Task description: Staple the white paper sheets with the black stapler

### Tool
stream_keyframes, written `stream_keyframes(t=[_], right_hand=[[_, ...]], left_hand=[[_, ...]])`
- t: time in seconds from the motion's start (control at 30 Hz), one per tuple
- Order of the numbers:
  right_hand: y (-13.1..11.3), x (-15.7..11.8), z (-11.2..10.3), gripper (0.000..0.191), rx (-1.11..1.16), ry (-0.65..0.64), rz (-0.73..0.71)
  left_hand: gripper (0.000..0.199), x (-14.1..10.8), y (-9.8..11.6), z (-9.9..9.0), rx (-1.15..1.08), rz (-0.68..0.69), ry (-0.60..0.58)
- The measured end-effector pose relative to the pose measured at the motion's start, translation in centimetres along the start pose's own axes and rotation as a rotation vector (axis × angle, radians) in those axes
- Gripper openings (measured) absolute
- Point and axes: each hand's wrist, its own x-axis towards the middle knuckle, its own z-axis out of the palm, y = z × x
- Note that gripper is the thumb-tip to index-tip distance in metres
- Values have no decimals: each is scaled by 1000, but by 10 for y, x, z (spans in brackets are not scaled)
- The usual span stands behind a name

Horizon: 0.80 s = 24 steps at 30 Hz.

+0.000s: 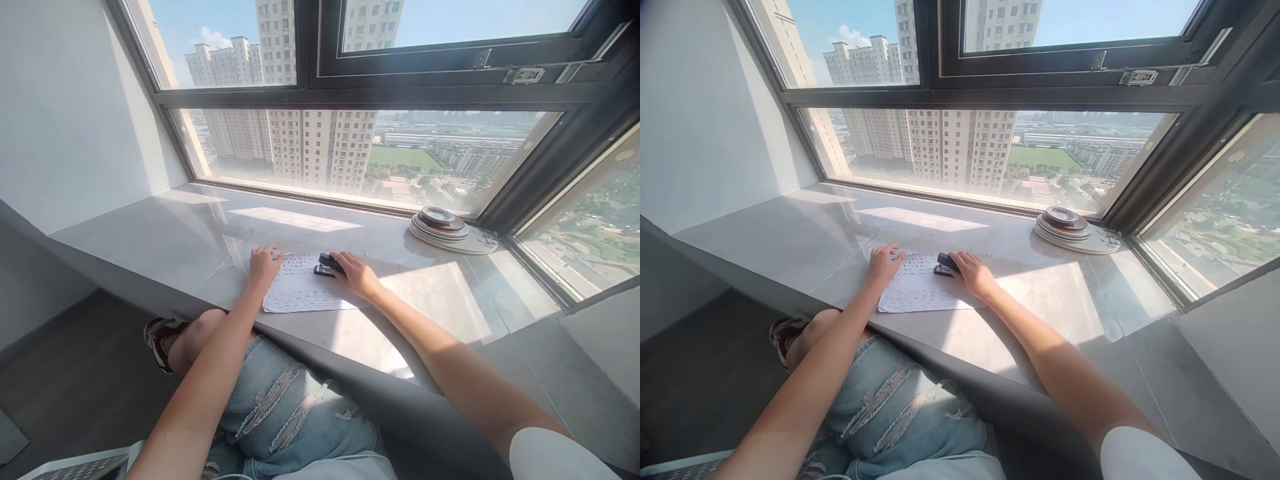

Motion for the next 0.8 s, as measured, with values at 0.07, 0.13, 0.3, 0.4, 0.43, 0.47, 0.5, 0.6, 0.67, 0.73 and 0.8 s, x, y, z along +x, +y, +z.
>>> stream_keyframes(t=[0.07,0.13,0.3,0.4,0.43,0.47,0.5,0.6,0.67,0.73,0.8], right_hand=[[-1,0,0,45,12,-2,16],[-1,-1,0,46,26,-11,28],[-2,-1,0,47,11,38,76],[3,0,-1,48,-24,108,122],[6,0,-2,49,-38,134,144],[10,-1,-4,49,-54,162,166],[13,-1,-6,49,-68,188,192],[24,-3,-13,50,-112,248,285],[30,-5,-18,50,-146,259,335],[34,-6,-20,49,-192,249,361],[37,-7,-21,48,-246,226,378]], left_hand=[[37,1,-5,5,60,-6,-50],[30,1,-6,8,76,-9,-88],[20,2,-9,9,-39,2,-102],[24,4,-11,8,-137,-7,-107],[24,5,-11,8,-164,-13,-107],[25,5,-11,7,-185,-20,-103],[26,5,-12,6,-201,-28,-98],[27,5,-12,3,-239,-51,-88],[28,5,-12,1,-261,-64,-76],[29,4,-13,0,-268,-76,-66],[31,4,-14,0,-257,-94,-66]])
